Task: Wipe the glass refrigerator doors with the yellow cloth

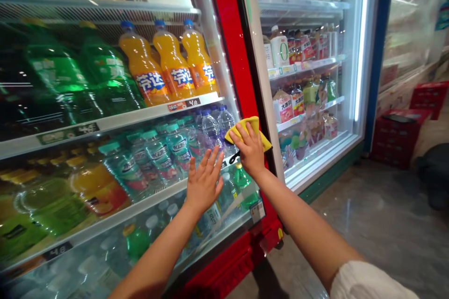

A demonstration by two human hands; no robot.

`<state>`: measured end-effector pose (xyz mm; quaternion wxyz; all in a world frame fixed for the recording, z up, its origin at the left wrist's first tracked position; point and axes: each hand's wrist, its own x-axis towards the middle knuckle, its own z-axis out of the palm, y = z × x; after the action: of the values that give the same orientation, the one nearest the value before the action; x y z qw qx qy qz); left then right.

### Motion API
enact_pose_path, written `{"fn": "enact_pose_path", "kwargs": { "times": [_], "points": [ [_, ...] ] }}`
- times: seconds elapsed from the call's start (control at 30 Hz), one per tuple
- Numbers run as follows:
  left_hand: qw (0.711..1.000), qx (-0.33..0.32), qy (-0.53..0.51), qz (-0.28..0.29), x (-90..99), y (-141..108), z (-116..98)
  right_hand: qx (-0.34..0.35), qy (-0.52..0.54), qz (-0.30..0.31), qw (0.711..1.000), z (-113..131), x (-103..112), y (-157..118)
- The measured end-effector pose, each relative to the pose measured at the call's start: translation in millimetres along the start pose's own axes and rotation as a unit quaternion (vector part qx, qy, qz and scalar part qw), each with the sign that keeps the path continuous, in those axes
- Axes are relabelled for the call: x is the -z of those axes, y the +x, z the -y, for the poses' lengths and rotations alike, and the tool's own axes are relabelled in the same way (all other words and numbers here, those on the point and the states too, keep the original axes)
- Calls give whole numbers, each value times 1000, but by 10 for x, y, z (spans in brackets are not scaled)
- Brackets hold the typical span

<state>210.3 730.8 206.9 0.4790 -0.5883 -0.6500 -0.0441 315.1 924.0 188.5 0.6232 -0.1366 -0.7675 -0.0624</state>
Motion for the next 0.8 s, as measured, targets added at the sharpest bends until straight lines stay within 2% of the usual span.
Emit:
{"fn": "enact_pose_path", "kwargs": {
  "times": [0.07, 0.2, 0.4, 0.5, 0.6, 0.8],
  "points": [
    [1000, -1, -1, -9, -26, 71, -52, -4, 32, 0, 999, -25, 24, -58],
    [1000, -9, 2, -16, -66, 167, -123, 19, 85, -48, 995, -152, 44, -260],
    [1000, -11, 15, -3, -60, 300, -165, 1, 107, -67, 992, -257, 10, -6],
    [1000, 0, 29, 8, -8, 316, -150, -19, 114, -58, 992, -224, 8, -80],
    [999, -7, 43, 23, 74, 324, -89, -44, 118, -39, 991, -195, 13, -181],
    [997, -18, 24, 75, 195, 368, 83, -73, 95, -14, 993, -170, 39, 41]
  ]
}}
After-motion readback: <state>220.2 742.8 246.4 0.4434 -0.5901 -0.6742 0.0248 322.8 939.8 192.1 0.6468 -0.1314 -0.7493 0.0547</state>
